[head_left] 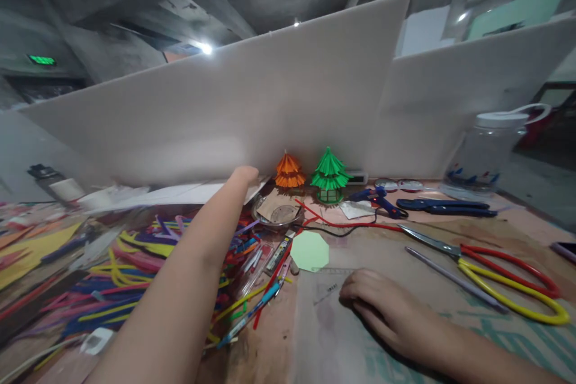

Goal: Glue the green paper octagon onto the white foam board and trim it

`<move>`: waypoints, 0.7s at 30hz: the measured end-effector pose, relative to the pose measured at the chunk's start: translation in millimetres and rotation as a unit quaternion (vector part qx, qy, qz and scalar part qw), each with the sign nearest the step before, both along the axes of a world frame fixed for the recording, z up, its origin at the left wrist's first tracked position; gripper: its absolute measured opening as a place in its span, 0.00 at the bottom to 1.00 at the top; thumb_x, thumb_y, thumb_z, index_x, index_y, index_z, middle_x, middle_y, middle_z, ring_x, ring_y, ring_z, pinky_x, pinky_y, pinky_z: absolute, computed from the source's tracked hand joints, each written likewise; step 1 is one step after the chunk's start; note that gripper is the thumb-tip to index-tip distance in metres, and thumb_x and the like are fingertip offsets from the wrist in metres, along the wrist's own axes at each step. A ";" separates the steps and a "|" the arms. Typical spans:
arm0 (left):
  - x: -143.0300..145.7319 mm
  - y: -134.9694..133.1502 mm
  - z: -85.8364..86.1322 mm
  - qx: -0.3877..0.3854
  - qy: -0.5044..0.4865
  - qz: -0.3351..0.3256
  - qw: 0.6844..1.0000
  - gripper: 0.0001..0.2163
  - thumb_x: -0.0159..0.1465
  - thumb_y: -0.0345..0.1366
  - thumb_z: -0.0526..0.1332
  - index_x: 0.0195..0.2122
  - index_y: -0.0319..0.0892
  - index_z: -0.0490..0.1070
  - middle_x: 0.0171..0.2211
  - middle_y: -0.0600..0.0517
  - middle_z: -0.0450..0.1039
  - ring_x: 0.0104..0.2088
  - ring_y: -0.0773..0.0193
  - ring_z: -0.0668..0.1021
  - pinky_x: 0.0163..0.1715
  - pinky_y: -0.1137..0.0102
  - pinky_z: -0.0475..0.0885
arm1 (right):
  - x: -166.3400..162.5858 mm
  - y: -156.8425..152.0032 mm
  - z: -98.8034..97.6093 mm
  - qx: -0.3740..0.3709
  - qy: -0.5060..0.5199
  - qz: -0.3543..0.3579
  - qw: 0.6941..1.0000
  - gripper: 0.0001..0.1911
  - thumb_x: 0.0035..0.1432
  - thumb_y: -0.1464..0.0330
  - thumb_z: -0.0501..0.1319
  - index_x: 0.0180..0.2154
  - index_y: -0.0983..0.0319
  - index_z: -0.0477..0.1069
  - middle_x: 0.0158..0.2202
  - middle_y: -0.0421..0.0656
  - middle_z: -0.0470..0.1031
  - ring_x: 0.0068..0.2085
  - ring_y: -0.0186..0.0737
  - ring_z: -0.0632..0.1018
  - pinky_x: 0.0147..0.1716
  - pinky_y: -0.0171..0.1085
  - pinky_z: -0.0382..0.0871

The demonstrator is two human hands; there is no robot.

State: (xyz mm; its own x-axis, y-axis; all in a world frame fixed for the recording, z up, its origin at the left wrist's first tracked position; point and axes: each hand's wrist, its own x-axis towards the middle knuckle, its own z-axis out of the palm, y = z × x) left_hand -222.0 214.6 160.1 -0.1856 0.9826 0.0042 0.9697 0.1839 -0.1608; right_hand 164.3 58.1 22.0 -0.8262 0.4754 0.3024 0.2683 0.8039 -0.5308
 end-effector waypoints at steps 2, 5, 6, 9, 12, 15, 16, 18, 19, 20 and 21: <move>-2.5 -1.2 2.9 0.018 -0.003 -0.005 1.000 0.17 0.72 0.42 0.63 0.58 0.41 0.71 0.57 0.44 0.73 0.51 0.54 0.79 0.50 0.55 0.78 | -0.2 1.1 -1.7 -0.006 0.002 -0.003 1.000 0.14 0.71 0.72 0.49 0.46 0.59 0.72 0.43 0.48 0.77 0.44 0.43 0.77 0.46 0.43 0.75; -7.6 -13.6 15.3 0.088 -0.019 -0.005 0.996 0.18 0.71 0.42 0.64 0.58 0.40 0.71 0.56 0.43 0.73 0.51 0.54 0.79 0.50 0.55 0.78 | -0.8 2.8 -2.3 -0.014 0.010 -0.004 1.000 0.14 0.71 0.72 0.49 0.47 0.60 0.72 0.43 0.48 0.77 0.45 0.43 0.77 0.47 0.43 0.74; -9.2 -21.2 21.8 0.121 -0.028 -0.008 0.992 0.17 0.72 0.42 0.64 0.58 0.40 0.71 0.56 0.44 0.73 0.51 0.54 0.79 0.50 0.54 0.78 | -0.9 3.2 -2.3 -0.014 0.014 -0.003 1.000 0.14 0.71 0.72 0.49 0.47 0.60 0.73 0.44 0.48 0.78 0.45 0.43 0.77 0.47 0.43 0.74; -10.5 -56.2 47.6 0.236 -0.055 -0.005 0.970 0.18 0.72 0.42 0.64 0.59 0.40 0.71 0.56 0.44 0.73 0.51 0.54 0.79 0.50 0.54 0.78 | -1.1 3.2 -2.9 -0.018 0.020 -0.002 1.000 0.13 0.71 0.72 0.50 0.47 0.60 0.73 0.44 0.49 0.78 0.45 0.44 0.77 0.47 0.44 0.74; 0.5 -104.9 73.2 0.373 -0.084 -0.014 0.924 0.18 0.72 0.43 0.63 0.58 0.40 0.71 0.56 0.44 0.73 0.53 0.52 0.78 0.52 0.52 0.77 | -0.9 2.9 -5.3 -0.019 0.027 -0.021 0.999 0.14 0.71 0.69 0.50 0.46 0.60 0.73 0.43 0.50 0.79 0.45 0.45 0.79 0.46 0.45 0.75; 24.7 -149.8 80.6 0.467 -0.144 -0.062 0.870 0.20 0.77 0.44 0.51 0.64 0.43 0.66 0.53 0.45 0.77 0.51 0.54 0.80 0.50 0.56 0.79 | 0.8 8.3 -4.1 -0.041 0.069 -0.079 0.994 0.15 0.72 0.62 0.52 0.48 0.60 0.74 0.45 0.52 0.80 0.46 0.48 0.80 0.48 0.49 0.76; 34.7 -160.7 77.4 0.473 -0.171 -0.082 0.860 0.22 0.76 0.48 0.49 0.64 0.43 0.67 0.50 0.45 0.78 0.45 0.56 0.82 0.43 0.60 0.81 | 2.3 12.1 -0.9 -0.062 0.098 -0.106 0.988 0.16 0.72 0.58 0.52 0.48 0.60 0.74 0.45 0.52 0.80 0.47 0.49 0.80 0.49 0.50 0.76; 56.2 -175.6 63.8 0.418 -0.349 -0.146 0.826 0.24 0.72 0.54 0.55 0.58 0.40 0.72 0.44 0.45 0.80 0.36 0.59 0.83 0.34 0.64 0.82 | 8.0 21.2 11.3 -0.129 0.181 -0.150 0.963 0.22 0.71 0.50 0.52 0.48 0.59 0.75 0.46 0.53 0.80 0.47 0.50 0.81 0.50 0.51 0.76; 67.4 -180.0 54.3 0.360 -0.462 -0.167 0.793 0.27 0.66 0.57 0.61 0.55 0.39 0.74 0.41 0.45 0.80 0.33 0.60 0.82 0.32 0.65 0.81 | 12.6 25.5 20.1 -0.174 0.227 -0.156 0.945 0.27 0.70 0.46 0.51 0.49 0.58 0.75 0.47 0.53 0.80 0.46 0.50 0.81 0.50 0.51 0.77; 78.7 -183.2 43.7 0.297 -0.543 -0.174 0.766 0.29 0.61 0.58 0.66 0.53 0.39 0.75 0.39 0.46 0.81 0.32 0.61 0.81 0.30 0.66 0.81 | 18.4 28.5 30.0 -0.224 0.281 -0.145 0.922 0.32 0.68 0.41 0.49 0.50 0.59 0.74 0.46 0.54 0.81 0.43 0.49 0.82 0.47 0.50 0.78; 89.7 -185.6 32.7 0.237 -0.593 -0.172 0.750 0.30 0.57 0.58 0.69 0.52 0.39 0.75 0.39 0.46 0.81 0.31 0.62 0.81 0.29 0.67 0.80 | 25.3 29.8 40.2 -0.277 0.315 -0.132 0.898 0.36 0.66 0.38 0.47 0.49 0.59 0.74 0.45 0.54 0.81 0.42 0.49 0.82 0.44 0.50 0.80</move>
